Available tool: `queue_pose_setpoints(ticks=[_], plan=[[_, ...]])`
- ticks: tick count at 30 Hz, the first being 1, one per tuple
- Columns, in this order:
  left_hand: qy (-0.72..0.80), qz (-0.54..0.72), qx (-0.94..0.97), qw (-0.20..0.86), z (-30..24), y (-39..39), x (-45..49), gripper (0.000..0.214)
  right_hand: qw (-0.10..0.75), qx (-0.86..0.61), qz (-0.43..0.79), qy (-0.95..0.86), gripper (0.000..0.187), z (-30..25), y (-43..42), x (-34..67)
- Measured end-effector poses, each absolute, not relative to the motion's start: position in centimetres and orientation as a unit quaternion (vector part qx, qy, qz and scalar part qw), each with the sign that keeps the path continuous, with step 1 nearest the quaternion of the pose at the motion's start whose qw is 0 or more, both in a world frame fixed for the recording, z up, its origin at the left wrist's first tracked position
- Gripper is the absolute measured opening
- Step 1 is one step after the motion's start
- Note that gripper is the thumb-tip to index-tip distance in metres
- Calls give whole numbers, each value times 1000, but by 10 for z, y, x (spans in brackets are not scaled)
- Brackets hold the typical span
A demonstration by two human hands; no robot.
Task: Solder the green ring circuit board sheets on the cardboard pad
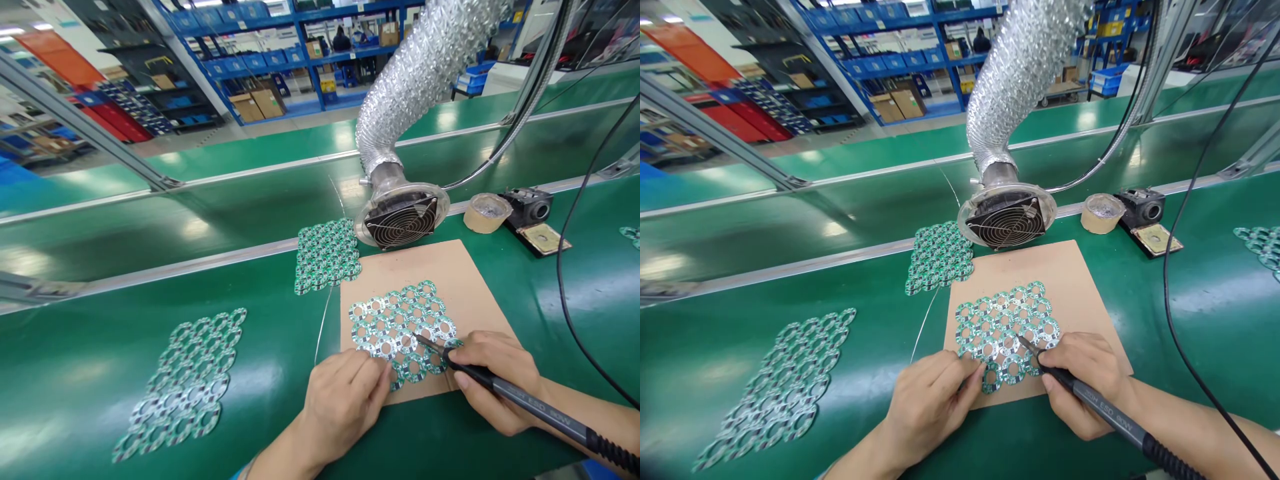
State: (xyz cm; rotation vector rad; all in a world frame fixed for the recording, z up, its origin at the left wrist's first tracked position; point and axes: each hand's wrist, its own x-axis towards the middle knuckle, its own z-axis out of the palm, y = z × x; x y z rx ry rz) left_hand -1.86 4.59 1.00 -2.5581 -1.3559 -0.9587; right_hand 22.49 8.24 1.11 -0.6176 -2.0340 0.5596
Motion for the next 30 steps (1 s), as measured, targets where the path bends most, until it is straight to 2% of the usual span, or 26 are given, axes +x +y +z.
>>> queue_pose_setpoints(ticks=[30], plan=[[-439,-310,-843,37,15,42,-15,14,464,-226,242,-822,28,10,80,227]])
